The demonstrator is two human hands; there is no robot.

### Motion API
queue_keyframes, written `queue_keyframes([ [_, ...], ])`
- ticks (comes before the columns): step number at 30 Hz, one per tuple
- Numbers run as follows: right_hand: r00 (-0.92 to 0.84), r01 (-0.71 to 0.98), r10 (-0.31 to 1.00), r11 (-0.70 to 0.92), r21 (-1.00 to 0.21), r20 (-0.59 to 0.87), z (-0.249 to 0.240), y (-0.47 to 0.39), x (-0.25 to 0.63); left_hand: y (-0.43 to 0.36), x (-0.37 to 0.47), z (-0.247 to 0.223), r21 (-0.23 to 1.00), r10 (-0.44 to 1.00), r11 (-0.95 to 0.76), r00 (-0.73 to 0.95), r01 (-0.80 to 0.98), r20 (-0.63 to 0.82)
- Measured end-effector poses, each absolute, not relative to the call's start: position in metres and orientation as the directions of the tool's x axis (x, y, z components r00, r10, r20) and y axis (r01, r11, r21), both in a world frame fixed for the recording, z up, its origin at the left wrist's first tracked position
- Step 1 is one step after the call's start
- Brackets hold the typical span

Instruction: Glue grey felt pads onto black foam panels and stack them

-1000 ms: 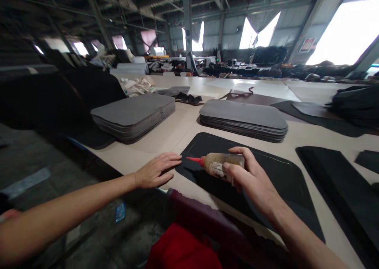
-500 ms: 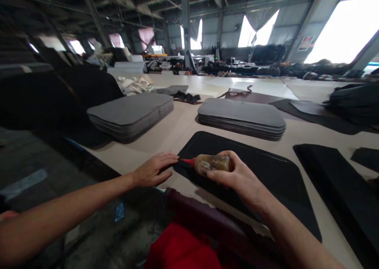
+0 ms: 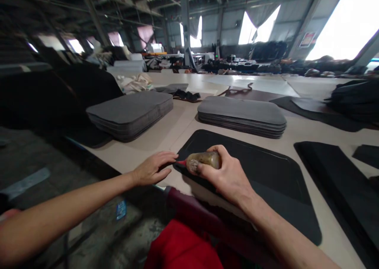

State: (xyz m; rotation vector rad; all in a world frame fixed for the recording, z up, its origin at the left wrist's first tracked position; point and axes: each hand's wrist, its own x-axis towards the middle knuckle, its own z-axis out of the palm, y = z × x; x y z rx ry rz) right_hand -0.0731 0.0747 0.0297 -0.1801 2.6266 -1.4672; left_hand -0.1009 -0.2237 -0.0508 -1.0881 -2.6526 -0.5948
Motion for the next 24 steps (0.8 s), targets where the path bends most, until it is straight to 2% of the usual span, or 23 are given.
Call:
queue_keyframes([
  [4, -0.99, -0.082, -0.143, 0.596, -0.799, -0.005, 0.03, 0.068, -0.077, -0.223, -0.101, -0.051, 0.281, 0.618, 0.647, -0.703, 0.709, 0.352],
  [14, -0.984, -0.123, -0.18, 0.63, -0.767, 0.009, 0.028, 0.062, -0.084, -0.222, -0.101, -0.053, 0.271, 0.608, 0.658, -0.708, 0.703, 0.359],
  [24, -0.974, -0.189, -0.221, 0.705, -0.683, 0.042, 0.041, 0.057, -0.092, -0.219, -0.099, -0.051, 0.241, 0.612, 0.668, -0.704, 0.704, 0.361],
])
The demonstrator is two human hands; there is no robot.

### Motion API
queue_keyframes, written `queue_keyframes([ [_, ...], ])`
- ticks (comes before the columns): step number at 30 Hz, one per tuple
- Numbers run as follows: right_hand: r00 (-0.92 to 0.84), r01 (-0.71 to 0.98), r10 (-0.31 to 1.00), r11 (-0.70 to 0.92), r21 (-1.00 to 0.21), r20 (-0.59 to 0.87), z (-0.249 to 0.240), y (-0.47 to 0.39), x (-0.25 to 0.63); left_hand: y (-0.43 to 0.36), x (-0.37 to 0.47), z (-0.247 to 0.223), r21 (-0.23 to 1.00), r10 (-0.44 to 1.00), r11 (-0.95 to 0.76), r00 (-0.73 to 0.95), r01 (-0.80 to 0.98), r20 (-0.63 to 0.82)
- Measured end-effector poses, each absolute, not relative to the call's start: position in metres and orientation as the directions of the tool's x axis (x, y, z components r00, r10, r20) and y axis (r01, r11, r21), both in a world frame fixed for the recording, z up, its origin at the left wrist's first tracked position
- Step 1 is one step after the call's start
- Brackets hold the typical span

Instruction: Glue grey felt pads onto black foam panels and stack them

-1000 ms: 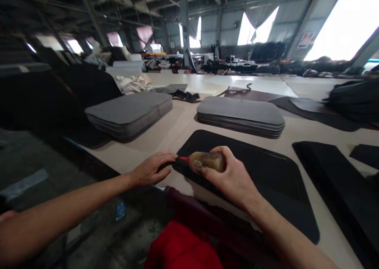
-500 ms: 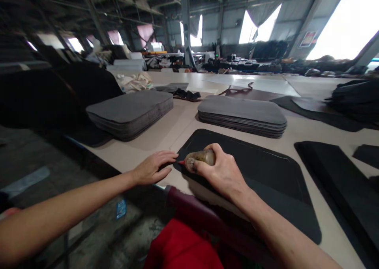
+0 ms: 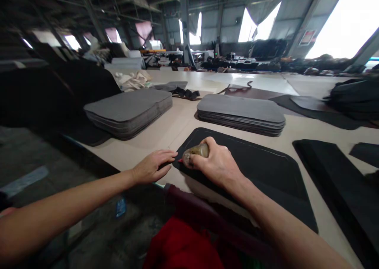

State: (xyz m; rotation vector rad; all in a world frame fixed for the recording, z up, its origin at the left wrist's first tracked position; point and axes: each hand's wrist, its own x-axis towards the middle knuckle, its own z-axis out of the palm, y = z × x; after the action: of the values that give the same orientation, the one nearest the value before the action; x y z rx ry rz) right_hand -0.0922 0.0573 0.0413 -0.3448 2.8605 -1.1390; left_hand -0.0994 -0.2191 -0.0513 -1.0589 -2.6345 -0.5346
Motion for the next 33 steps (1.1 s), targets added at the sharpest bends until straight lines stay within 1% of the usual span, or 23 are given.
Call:
queue_keyframes([
  [4, -0.968, -0.227, -0.241, 0.728, -0.646, 0.069, 0.044, 0.059, -0.095, -0.218, -0.1, -0.051, 0.232, 0.613, 0.663, -0.694, 0.712, 0.377],
  [12, -0.962, -0.252, -0.262, 0.739, -0.624, 0.078, 0.045, 0.056, -0.101, -0.218, -0.098, -0.049, 0.228, 0.612, 0.67, -0.7, 0.706, 0.368],
  [22, -0.974, -0.195, -0.228, 0.797, -0.571, 0.014, 0.06, 0.077, -0.095, -0.221, -0.101, -0.055, 0.228, 0.619, 0.663, -0.694, 0.713, 0.368],
  [28, -0.979, -0.177, -0.203, 0.832, -0.525, 0.009, 0.065, 0.101, -0.086, -0.218, -0.101, -0.052, 0.222, 0.621, 0.654, -0.68, 0.724, 0.389],
  [33, -0.986, -0.123, -0.164, 0.824, -0.553, -0.025, 0.066, 0.126, -0.076, -0.217, -0.101, -0.05, 0.206, 0.622, 0.659, -0.678, 0.724, 0.392],
])
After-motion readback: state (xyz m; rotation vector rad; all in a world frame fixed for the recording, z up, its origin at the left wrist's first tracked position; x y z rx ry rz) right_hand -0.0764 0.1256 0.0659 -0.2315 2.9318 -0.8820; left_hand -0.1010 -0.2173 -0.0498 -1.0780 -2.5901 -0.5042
